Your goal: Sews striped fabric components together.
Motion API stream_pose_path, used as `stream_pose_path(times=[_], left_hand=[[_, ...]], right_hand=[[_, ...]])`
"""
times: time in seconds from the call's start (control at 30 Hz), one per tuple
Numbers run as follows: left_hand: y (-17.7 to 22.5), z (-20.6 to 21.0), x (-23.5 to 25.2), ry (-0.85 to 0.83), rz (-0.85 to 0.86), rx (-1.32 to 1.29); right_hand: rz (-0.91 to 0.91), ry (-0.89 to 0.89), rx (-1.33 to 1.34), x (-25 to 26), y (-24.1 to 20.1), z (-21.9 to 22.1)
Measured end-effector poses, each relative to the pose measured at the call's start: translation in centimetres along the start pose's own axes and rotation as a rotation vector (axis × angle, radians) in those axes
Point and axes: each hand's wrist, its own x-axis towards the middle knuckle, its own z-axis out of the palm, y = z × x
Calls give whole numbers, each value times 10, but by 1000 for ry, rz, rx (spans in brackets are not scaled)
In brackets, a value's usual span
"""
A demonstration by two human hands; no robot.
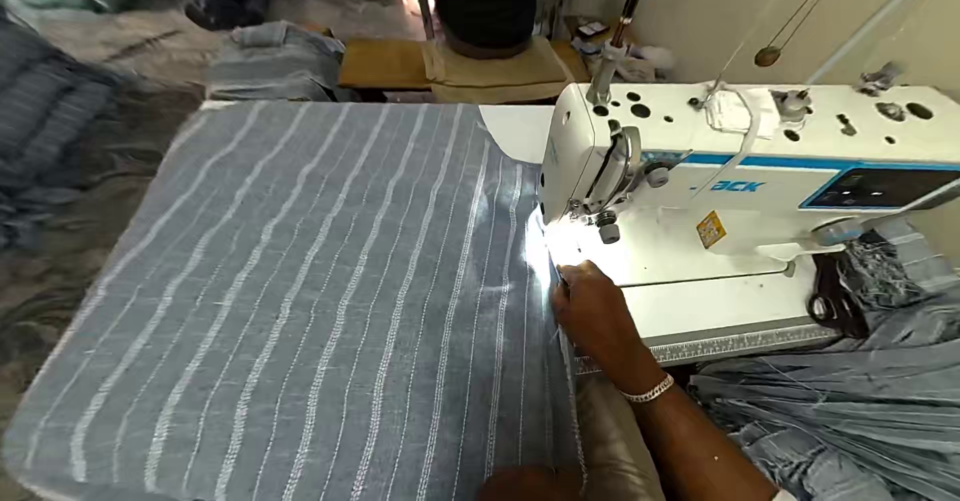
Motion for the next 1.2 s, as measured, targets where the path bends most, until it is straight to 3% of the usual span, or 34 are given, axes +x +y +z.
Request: stream_pose_path(times=[0.33,0.43,0.57,0.7,1.07,1.2], left_hand=[[-16,-30,26,-54,53,101],[-26,-22,36,16,107,116],[-16,-42,39,-96,65,116],[-31,-40,52,33,123,142],[-35,-51,66,85,72,251],[-40,-48,70,283,106,296]], right_hand=[[108,-69,-60,18,-7,3],[107,-56,-48,17,-6,4],[136,-60,-57,21,-5,7],[124,-49,-41,21,-1,9],[108,-42,-12,19,4,10],[113,-56,-8,18,4,9]])
